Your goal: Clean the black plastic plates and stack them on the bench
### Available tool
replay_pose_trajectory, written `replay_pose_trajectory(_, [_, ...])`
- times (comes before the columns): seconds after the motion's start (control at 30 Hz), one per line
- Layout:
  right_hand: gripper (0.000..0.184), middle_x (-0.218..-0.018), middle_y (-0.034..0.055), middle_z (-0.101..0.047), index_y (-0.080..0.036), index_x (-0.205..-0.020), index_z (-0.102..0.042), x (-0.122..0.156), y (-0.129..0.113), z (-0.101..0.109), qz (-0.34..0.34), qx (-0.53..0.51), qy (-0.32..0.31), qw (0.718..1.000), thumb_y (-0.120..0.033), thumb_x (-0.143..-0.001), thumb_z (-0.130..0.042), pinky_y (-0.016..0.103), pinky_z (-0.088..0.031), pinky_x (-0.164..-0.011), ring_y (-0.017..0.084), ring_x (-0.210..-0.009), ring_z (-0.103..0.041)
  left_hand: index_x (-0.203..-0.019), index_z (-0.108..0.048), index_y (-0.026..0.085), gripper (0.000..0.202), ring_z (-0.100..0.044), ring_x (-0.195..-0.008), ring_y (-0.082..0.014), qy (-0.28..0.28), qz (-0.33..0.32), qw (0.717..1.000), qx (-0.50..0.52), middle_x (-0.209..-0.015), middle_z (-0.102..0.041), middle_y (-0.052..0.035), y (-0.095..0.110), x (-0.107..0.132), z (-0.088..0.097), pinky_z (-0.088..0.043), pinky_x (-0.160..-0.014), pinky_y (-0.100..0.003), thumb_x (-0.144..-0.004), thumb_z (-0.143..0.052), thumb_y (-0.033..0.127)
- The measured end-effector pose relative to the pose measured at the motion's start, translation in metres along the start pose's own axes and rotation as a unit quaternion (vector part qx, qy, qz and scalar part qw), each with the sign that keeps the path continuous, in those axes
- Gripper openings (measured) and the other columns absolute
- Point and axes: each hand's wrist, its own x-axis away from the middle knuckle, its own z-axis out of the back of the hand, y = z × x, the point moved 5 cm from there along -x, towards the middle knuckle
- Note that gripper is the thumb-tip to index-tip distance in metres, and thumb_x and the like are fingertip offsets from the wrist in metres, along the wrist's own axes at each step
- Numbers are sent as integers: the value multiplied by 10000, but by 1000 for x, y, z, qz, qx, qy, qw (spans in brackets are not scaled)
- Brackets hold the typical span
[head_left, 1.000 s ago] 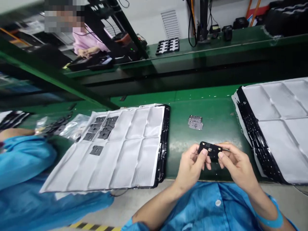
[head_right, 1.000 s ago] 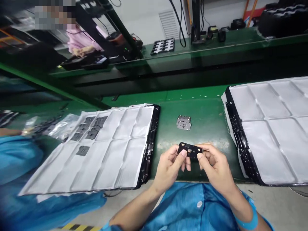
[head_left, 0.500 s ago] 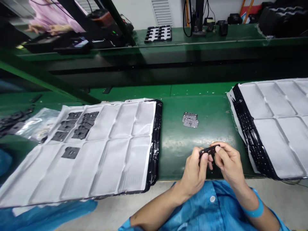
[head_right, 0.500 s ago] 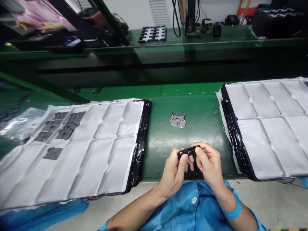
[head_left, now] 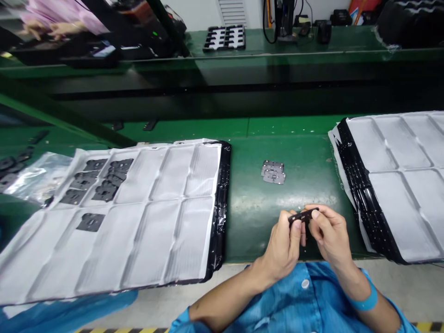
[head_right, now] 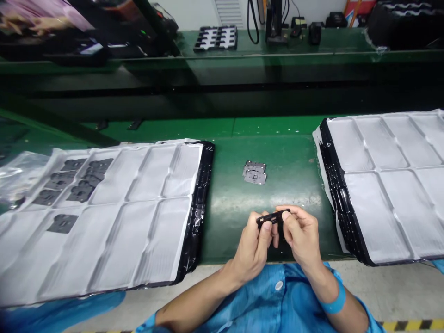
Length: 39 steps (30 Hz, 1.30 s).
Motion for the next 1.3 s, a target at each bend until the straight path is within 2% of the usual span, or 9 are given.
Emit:
replay_pose_trajectory(0.37, [288, -433, -120, -376, -152, -922, -793, -1, 0, -1, 17, 3, -7, 1000, -432, -950, -730, 198, -248, -383, 54, -355, -259, -973, -403, 251, 310, -520, -609, -132, 5, 9, 1000, 15, -761, -543, 39, -6, 1, -3, -424, -636, -285, -1181, -320, 466])
replay_pose_trajectory(0.57, [275, -455, -120, -376, -140, -997, -805, 1, 8, 4, 3, 20, -1, 1000, -392, -936, -712, 200, -232, -388, 59, -368, -263, -970, -406, 250, 339, -498, -578, -128, 0, 44, 999, 32, -704, -551, 51, -3, 0, -3, -409, -620, -283, -1174, -327, 510])
replay_pose_trajectory(0.67, [282, -462, -115, -411, -133, -1066, -811, 2, 5, 7, 3, 32, -19, 999, -341, -917, -692, 200, -231, -392, 59, -365, -271, -980, -413, 245, 355, -484, -569, -119, 1, 60, 997, 43, -694, -543, 61, -3, 2, -3, -411, -620, -277, -1172, -319, 529])
replay_pose_trajectory(0.8, [307, -452, -106, -444, -133, -1143, -814, 3, -9, 12, 26, 81, -58, 995, -304, -925, -682, 206, -291, -416, 68, -368, -319, -985, -413, 241, 360, -485, -559, -107, -2, 82, 994, 77, -704, -538, 69, -6, 1, -4, -413, -614, -268, -1167, -329, 540])
replay_pose_trajectory(0.93, [290, -469, -88, -450, -140, -1071, -824, 4, -21, 17, 53, 151, -17, 987, -396, -970, -733, 204, -291, -387, 81, -378, -371, -982, -435, 232, 379, -504, -568, -111, -10, 85, 991, 101, -711, -547, 60, -5, -4, -1, -411, -614, -267, -1148, -369, 566])
replay_pose_trajectory(1.0, [273, -518, -67, -497, -152, -1022, -824, 5, -25, 16, 83, 171, -5, 982, -410, -987, -742, 208, -324, -386, 84, -394, -414, -966, -471, 220, 408, -487, -574, -116, -9, 74, 992, 98, -695, -537, 54, -3, -8, 3, -401, -618, -271, -1138, -378, 578])
replay_pose_trajectory(1.13, [212, -717, -7, -629, -180, -1025, -834, 11, -33, 10, 151, 211, -19, 965, -358, -1031, -718, 222, -406, -432, 87, -470, -501, -910, -513, 205, 455, -437, -582, -119, 7, 38, 995, 88, -677, -498, 43, 3, -12, 9, -388, -630, -283, -1125, -385, 585])
replay_pose_trajectory(1.3, [188, -740, -12, -607, -198, -1066, -839, 19, -39, 5, 192, 233, -15, 953, -308, -1058, -688, 231, -420, -441, 92, -486, -510, -980, -532, 201, 457, -415, -524, -97, 19, 32, 991, 129, -694, -504, 47, 4, -11, 5, -365, -564, -262, -1105, -412, 623])
